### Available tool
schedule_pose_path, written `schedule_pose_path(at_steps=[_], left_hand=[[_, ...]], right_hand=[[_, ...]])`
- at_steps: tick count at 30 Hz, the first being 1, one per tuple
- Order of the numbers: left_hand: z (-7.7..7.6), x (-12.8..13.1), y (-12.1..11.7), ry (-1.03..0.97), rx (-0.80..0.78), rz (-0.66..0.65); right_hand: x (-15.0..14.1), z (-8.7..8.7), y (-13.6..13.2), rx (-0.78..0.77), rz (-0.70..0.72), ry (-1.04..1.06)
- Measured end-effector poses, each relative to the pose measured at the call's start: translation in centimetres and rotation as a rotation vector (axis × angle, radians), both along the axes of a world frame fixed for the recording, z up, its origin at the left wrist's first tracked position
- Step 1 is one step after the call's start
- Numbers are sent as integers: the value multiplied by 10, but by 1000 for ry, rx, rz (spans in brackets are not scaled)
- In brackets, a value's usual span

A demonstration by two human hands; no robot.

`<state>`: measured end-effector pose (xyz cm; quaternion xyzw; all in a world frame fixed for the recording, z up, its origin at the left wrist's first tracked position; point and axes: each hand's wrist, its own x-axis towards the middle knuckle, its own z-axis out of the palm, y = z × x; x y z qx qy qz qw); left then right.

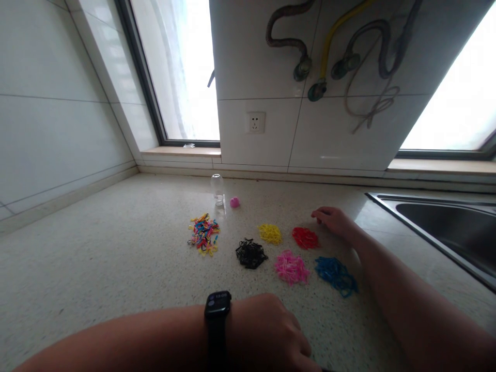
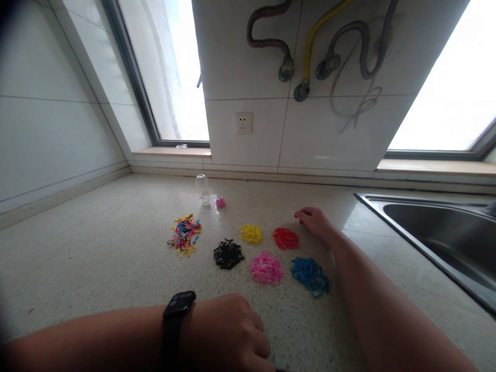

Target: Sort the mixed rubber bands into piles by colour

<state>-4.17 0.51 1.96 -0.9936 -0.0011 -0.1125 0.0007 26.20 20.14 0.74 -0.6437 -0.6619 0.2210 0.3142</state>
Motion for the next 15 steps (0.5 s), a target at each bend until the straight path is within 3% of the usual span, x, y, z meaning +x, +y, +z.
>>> schedule_pose_path(at_steps=[6, 11, 15], left_hand=[[4, 0, -2, 3, 18, 5], [7, 1, -2, 36, 10, 10], [10, 0, -4, 37, -2, 31]], right_hand=[[-9, 11, -9, 26, 47, 115], [-48, 58, -41, 174, 113, 218], [-110, 92, -75, 253, 351, 100]])
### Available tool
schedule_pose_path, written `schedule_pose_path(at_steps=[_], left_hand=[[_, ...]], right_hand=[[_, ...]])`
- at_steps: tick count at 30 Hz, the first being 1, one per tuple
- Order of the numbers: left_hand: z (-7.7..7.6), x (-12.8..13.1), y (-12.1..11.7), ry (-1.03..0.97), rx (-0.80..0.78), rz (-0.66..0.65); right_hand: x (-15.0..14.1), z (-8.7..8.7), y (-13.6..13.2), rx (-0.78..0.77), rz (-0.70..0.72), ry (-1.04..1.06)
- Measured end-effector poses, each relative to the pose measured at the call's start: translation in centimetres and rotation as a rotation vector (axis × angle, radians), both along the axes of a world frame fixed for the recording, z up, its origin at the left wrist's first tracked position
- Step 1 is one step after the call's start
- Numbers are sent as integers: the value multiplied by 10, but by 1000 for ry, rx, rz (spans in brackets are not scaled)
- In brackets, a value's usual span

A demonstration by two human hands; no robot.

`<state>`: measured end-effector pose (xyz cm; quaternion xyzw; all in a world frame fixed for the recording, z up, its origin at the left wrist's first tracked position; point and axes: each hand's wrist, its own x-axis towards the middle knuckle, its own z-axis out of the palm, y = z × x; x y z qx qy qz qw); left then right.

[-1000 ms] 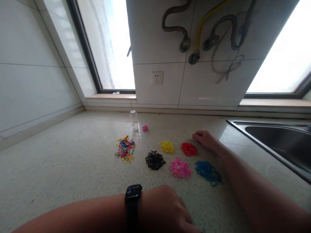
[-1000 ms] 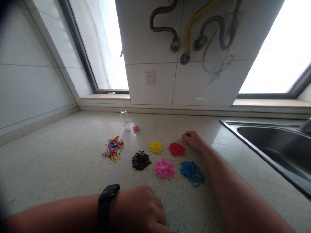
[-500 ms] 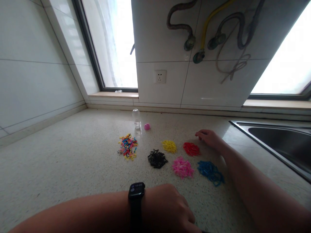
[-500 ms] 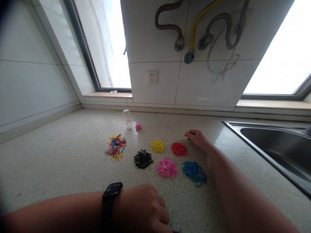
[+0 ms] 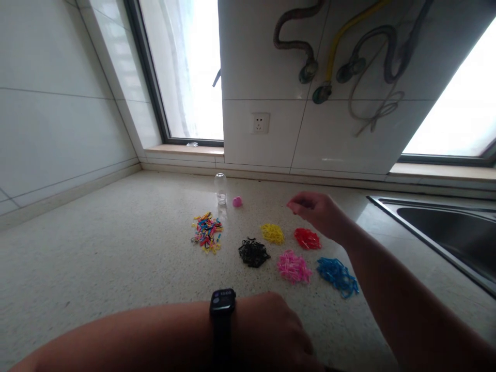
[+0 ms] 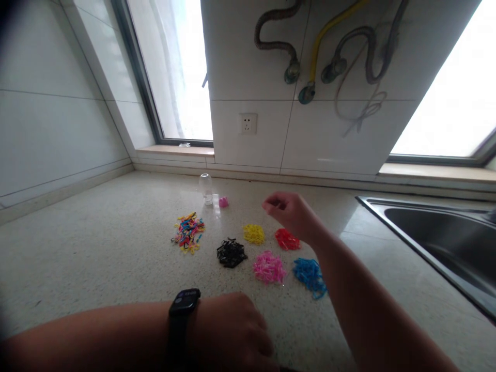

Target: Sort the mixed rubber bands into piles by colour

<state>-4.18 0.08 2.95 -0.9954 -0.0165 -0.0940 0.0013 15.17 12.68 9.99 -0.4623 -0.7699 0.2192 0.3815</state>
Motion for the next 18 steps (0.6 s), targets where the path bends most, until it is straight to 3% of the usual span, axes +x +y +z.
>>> schedule_pose_path(at_steps=[3, 8, 13, 18], left_hand=[[1, -1, -2, -5, 31, 11], [2, -4, -4, -28, 59, -15], [-1, -3, -1, -47, 31, -43], [-8, -1, 0, -37, 21, -39]], right_hand=[[-53, 6, -18, 29, 184, -191], [-117, -9, -25, 97, 321, -517], [-147, -24, -21, 111, 284, -766], [-158, -35, -18, 71, 243, -838]])
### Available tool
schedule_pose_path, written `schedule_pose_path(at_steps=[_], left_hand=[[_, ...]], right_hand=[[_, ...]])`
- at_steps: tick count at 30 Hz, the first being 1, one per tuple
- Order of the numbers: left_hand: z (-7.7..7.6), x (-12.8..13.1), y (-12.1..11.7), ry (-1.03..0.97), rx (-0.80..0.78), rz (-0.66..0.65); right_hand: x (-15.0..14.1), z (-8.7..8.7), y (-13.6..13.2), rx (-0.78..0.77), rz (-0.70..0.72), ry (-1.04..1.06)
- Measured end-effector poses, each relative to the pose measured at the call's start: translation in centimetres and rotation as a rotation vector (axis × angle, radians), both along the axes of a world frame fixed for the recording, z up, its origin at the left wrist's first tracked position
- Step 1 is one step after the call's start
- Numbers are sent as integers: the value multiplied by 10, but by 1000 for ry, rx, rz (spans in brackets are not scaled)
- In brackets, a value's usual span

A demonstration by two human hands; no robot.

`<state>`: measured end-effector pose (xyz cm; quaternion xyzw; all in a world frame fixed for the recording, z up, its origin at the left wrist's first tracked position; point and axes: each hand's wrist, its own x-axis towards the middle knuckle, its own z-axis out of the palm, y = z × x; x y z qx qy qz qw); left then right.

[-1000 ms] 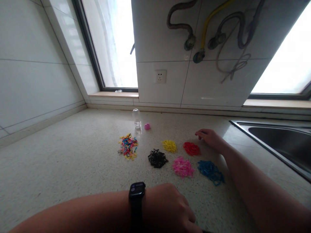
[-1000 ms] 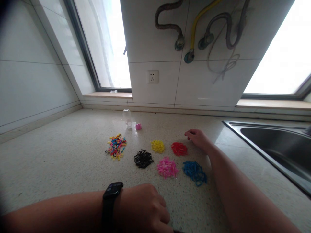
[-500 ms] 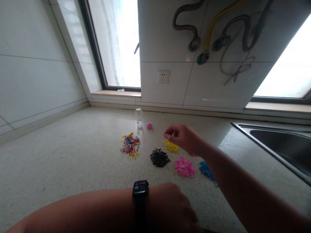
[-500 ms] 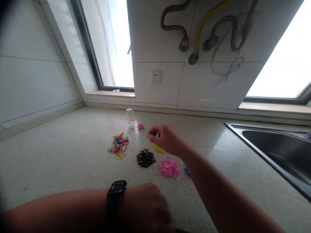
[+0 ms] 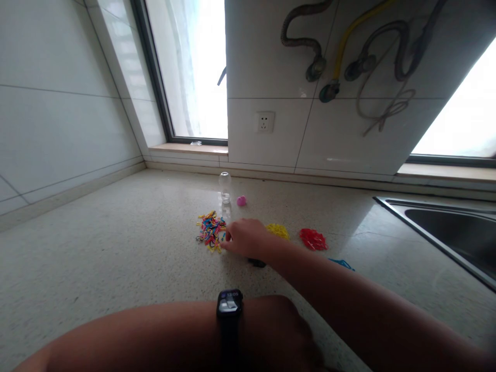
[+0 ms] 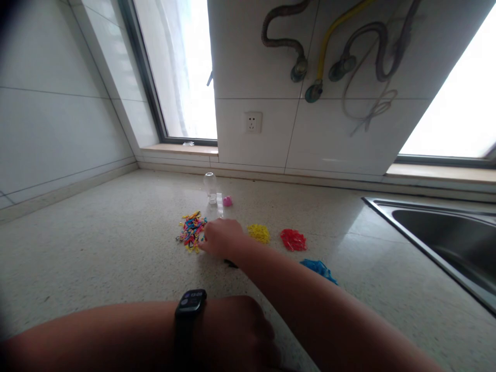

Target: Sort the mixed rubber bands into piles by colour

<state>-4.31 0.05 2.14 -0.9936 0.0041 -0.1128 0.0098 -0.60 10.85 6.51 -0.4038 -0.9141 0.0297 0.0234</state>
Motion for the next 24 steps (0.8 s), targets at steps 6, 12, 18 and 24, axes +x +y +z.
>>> schedule_pose_path(at_steps=[6, 12, 18, 24], left_hand=[[-5, 0, 1, -9, 2, -2], [0, 0, 0, -4, 4, 7], [-6, 0, 2, -8, -12, -6], [0, -1, 0, -20, 12, -4]], right_hand=[[-1, -11, 4, -3, -10, 36], [1, -11, 2, -31, -41, 76], [1, -10, 2, -39, -61, 85], [15, 5, 1, -21, -78, 110]])
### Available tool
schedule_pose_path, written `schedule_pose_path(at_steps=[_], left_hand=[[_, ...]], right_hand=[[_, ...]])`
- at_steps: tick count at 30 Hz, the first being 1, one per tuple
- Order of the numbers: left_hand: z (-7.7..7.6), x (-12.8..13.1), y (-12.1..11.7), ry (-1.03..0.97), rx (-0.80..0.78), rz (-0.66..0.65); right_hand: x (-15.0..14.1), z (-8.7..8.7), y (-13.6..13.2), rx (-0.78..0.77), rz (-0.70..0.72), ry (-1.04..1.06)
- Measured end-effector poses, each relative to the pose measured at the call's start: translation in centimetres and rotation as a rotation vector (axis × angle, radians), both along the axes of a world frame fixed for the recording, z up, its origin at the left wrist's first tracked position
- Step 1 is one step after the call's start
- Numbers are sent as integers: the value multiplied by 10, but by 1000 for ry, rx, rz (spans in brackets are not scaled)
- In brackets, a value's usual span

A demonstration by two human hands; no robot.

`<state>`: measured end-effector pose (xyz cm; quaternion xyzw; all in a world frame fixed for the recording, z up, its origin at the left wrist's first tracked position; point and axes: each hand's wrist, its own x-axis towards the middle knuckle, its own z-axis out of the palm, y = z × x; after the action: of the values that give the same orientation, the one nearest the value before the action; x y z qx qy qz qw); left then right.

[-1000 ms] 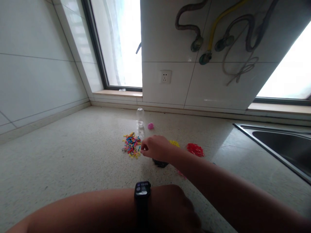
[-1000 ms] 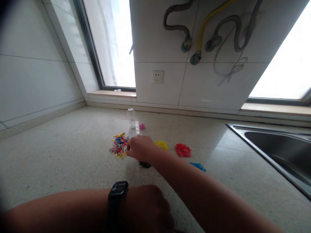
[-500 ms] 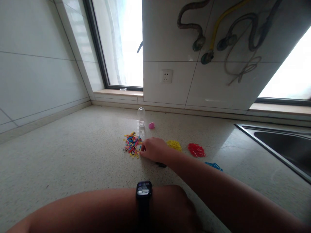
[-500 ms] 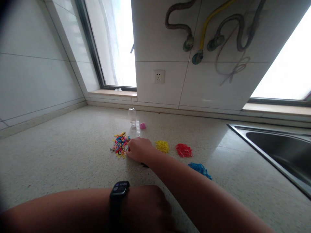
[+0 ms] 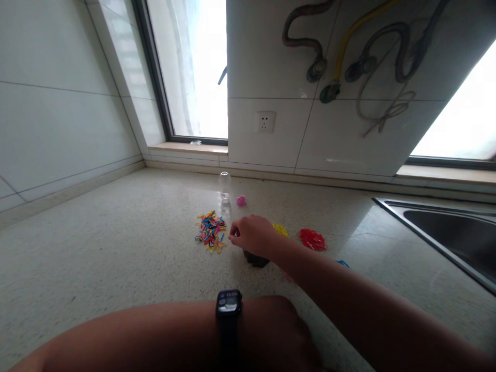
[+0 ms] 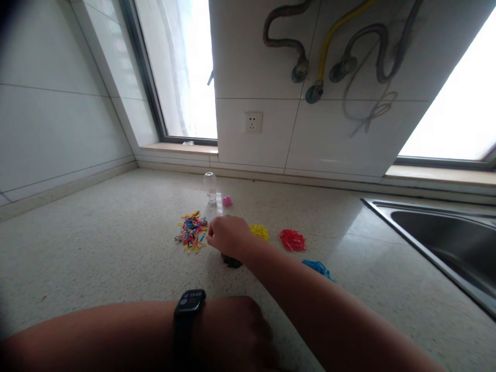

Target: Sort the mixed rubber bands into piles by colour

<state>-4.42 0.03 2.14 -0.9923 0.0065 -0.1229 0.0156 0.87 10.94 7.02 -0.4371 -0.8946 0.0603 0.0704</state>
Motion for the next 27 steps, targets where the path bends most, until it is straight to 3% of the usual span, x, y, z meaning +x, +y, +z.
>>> schedule_pose_path(at_steps=[4, 9, 15, 20, 27], left_hand=[[7, 0, -2, 13, 19, -1], [7, 0, -1, 5, 16, -5], [3, 2, 1, 9, 32, -7], [3, 3, 0, 19, 28, -13], [6, 3, 0, 43, 4, -14]], right_hand=[[30, 14, 5, 6, -18, 137], [86, 26, 6, 12, -47, 462], [141, 24, -11, -103, -82, 828], [152, 19, -29, -5, -27, 964], [140, 30, -53, 325, 135, 839]])
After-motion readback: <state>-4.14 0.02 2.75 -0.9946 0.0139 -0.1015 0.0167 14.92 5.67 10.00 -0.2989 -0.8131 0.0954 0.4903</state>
